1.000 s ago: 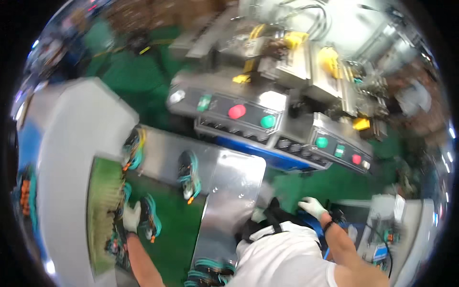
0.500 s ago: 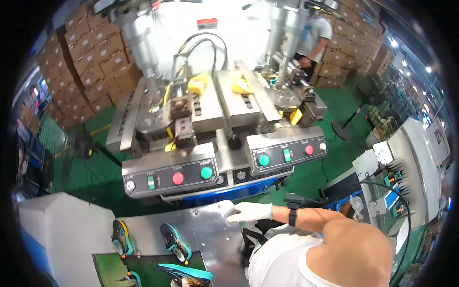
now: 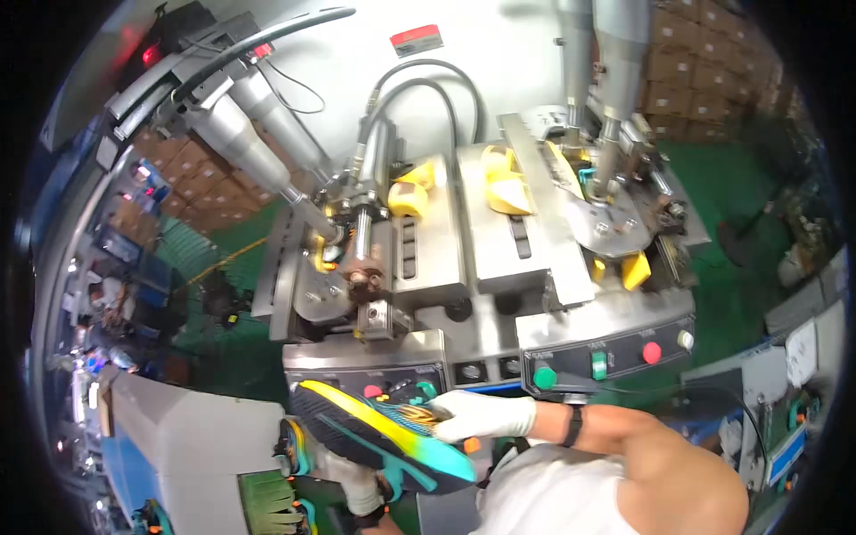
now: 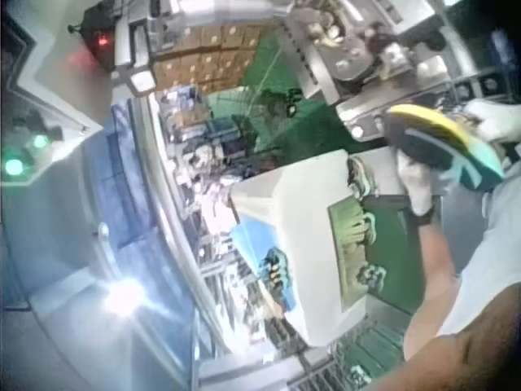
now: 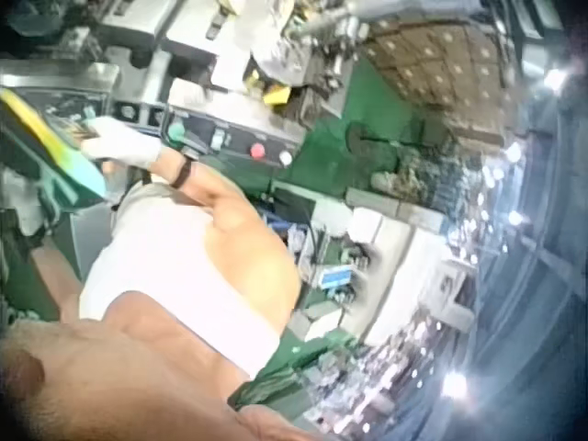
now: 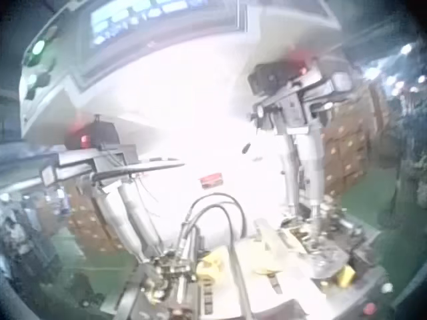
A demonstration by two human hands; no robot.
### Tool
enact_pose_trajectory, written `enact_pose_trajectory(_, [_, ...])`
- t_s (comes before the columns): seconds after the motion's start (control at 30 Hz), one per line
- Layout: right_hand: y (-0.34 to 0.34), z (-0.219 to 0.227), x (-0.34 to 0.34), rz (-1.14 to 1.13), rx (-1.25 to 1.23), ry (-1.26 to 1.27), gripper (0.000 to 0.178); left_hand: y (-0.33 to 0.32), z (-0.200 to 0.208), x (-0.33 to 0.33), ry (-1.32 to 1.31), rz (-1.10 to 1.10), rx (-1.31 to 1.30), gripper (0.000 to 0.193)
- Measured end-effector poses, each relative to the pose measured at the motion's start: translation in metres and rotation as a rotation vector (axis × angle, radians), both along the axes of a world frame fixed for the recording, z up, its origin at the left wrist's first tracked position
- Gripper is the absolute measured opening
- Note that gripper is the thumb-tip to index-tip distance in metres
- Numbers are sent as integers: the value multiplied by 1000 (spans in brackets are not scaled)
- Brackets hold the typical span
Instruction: Operating industrial machinery to process and shape shoe components on a production line.
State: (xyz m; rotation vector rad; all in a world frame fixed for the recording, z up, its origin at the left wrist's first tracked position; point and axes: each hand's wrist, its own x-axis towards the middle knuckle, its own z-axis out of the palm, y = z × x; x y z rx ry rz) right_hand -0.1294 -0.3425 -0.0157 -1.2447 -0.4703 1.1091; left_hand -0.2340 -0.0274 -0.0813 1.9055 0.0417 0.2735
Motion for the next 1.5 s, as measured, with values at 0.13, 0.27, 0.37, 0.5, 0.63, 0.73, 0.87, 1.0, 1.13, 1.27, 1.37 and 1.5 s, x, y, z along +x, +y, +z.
enact_pose_trajectory(0.13, [-74,-37,32,-289,163,-45,55,-52,10,65,-30,135,-402,47])
enact_pose_trajectory(0.27, [-96,-44,55,-501,572,372,93,-74,26,105,16,143,-264,51])
enact_pose_trajectory(0.37, [-87,-29,67,-582,704,556,72,-80,39,130,-32,143,-114,52])
enact_pose_trajectory(0.5, [-84,-23,68,-618,797,540,75,-60,68,165,-58,137,-44,54])
enact_pose_trajectory(0.63, [-84,-36,55,-644,862,659,77,-21,71,216,-21,148,34,60])
enact_pose_trajectory(0.73, [-88,-41,47,-708,746,596,83,6,45,276,35,136,91,61])
enact_pose_trajectory(0.87, [-97,-37,28,-784,640,522,89,19,9,351,142,122,188,70])
enact_pose_trajectory(1.0, [-111,-36,20,-795,584,403,95,11,-49,419,154,97,309,78])
enact_pose_trajectory(1.13, [-109,2,21,-851,573,391,100,43,-95,459,160,94,537,75])
enact_pose_trajectory(1.27, [-100,-3,35,-923,488,364,93,57,-89,479,161,11,377,58])
enact_pose_trajectory(1.37, [-87,-3,50,-934,427,432,92,52,-50,468,373,28,65,40])
enact_pose_trajectory(1.5, [-66,14,66,-899,365,318,88,55,-9,388,347,64,-258,39])
